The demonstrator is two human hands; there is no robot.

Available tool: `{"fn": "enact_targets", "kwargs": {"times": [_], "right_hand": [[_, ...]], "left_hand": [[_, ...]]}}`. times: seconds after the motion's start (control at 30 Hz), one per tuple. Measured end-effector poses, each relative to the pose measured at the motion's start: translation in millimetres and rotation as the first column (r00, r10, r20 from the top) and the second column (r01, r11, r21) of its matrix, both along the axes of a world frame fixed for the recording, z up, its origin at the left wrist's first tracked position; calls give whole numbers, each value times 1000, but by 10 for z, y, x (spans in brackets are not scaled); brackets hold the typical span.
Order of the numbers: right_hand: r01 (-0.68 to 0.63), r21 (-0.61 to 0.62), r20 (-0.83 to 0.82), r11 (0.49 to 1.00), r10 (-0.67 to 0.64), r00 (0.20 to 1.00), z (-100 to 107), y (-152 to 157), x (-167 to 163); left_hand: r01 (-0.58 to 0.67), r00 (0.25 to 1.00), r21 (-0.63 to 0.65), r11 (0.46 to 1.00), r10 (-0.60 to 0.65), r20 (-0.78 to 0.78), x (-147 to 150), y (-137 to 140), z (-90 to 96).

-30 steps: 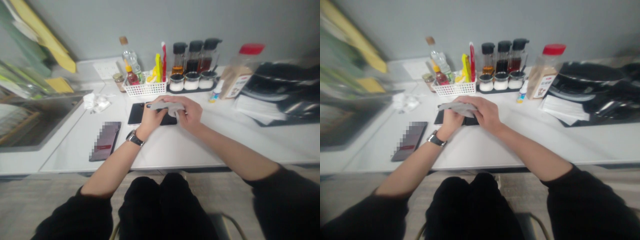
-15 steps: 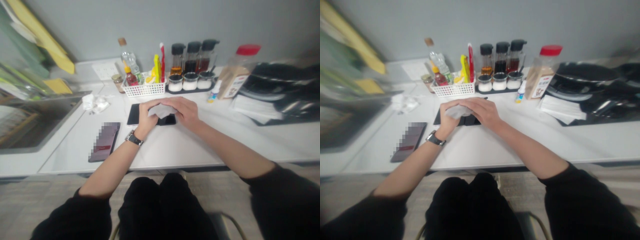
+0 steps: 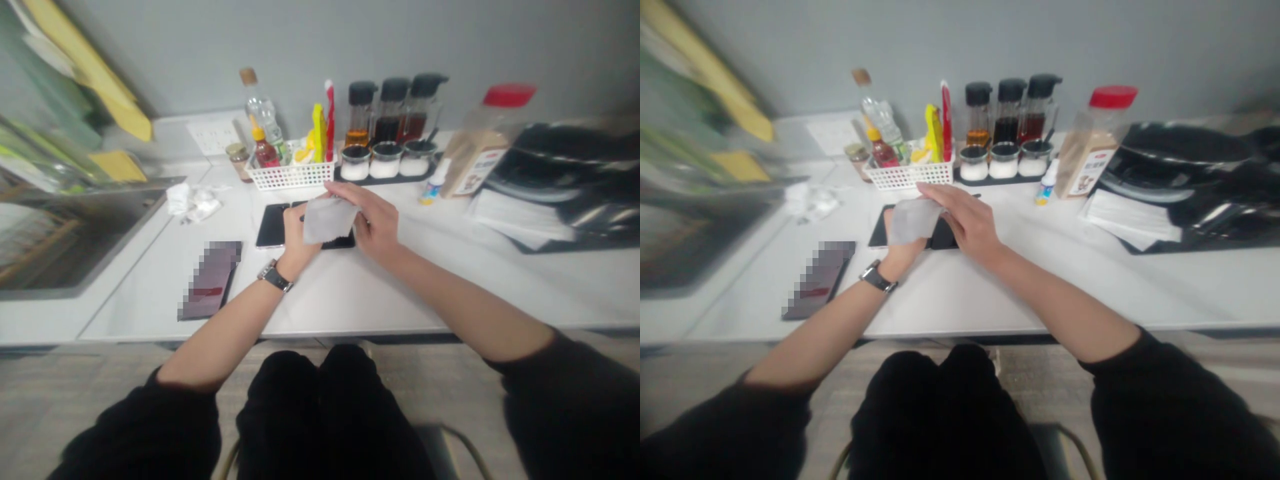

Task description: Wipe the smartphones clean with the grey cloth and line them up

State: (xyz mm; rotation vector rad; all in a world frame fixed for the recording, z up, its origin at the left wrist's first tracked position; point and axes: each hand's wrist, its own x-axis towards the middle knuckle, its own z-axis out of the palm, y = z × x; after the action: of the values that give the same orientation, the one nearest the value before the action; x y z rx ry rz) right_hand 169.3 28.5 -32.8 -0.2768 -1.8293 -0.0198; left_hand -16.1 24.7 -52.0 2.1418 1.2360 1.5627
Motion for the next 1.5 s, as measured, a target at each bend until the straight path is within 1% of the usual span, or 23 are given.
{"fn": "enact_targets", "kwargs": {"times": [0.07, 0.13, 0.23, 0.3, 0.37, 0.47, 0.53, 0.6, 0.67, 0.7, 0.8, 0.87, 0.9, 0.97, 1.03, 1.1, 1.13, 1.2, 1.33, 1.4, 1.5], "right_hand": [[-15, 46, 28, 999, 14, 1000, 0, 81, 72], [17, 61, 16, 998, -18, 1000, -29, 210, 164], [80, 36, -30, 996, -79, 996, -82, 317, 230], [82, 13, -35, 997, -81, 996, -97, 267, 186], [53, 15, -43, 999, -52, 998, -93, 150, 100], [-4, 26, -35, 1000, 5, 999, -77, 2, 4], [-29, 15, -8, 999, 29, 1000, -76, 1, 2], [-39, 30, 7, 999, 39, 999, -90, 88, 46], [1, 33, -5, 999, -1, 1000, -119, 225, 115], [39, 16, -20, 999, -38, 999, -136, 294, 150], [144, -109, -65, 984, -151, 986, -180, 407, 201], [163, -171, -87, 972, -179, 980, -183, 354, 154], [162, -187, -91, 969, -181, 979, -175, 288, 108], [144, -172, -72, 974, -158, 985, -141, 114, 1], [110, -124, -30, 986, -114, 993, -102, -42, -78], [63, -67, 12, 996, -62, 998, -79, -98, -95], [43, -47, 26, 998, -42, 999, -79, -77, -78], [39, -59, 13, 997, -38, 999, -101, 42, -11], [132, -180, -79, 975, -149, 986, -176, 313, 110], [166, -210, -84, 963, -187, 979, -184, 317, 89], [153, -205, -56, 967, -168, 984, -145, 141, -27]], "left_hand": [[-22, 997, 82, 996, 15, 80, 26, -45, 24], [-44, 987, 118, 992, 25, 162, 80, -95, 66], [-74, 975, 70, 995, 58, 216, 152, -143, 110], [-76, 982, 51, 996, 66, 175, 170, -144, 99], [-40, 992, 71, 997, 31, 120, 164, -126, 55], [82, 992, 122, 989, -92, 82, 130, -96, -19], [147, 984, 152, 977, -160, 77, 110, -88, -36], [161, 978, 188, 969, -182, 101, 104, -95, -14], [129, 972, 208, 970, -165, 167, 119, -113, 31], [106, 966, 202, 974, -149, 210, 134, -125, 54], [73, 939, 169, 983, -125, 319, 192, -150, 91], [83, 928, 158, 984, -134, 348, 220, -145, 72], [88, 930, 149, 985, -135, 342, 226, -135, 53], [88, 943, 140, 986, -128, 308, 222, -109, 11], [87, 956, 160, 983, -127, 263, 204, -93, -18], [85, 965, 190, 978, -128, 229, 189, -101, -21], [82, 968, 197, 977, -126, 219, 187, -112, -15], [65, 970, 184, 981, -105, 217, 195, -145, 6], [1, 955, 185, 983, -55, 290, 231, -194, 45], [-9, 951, 184, 983, -48, 306, 237, -191, 53], [32, 957, 143, 989, -72, 281, 224, -152, 39]]}}
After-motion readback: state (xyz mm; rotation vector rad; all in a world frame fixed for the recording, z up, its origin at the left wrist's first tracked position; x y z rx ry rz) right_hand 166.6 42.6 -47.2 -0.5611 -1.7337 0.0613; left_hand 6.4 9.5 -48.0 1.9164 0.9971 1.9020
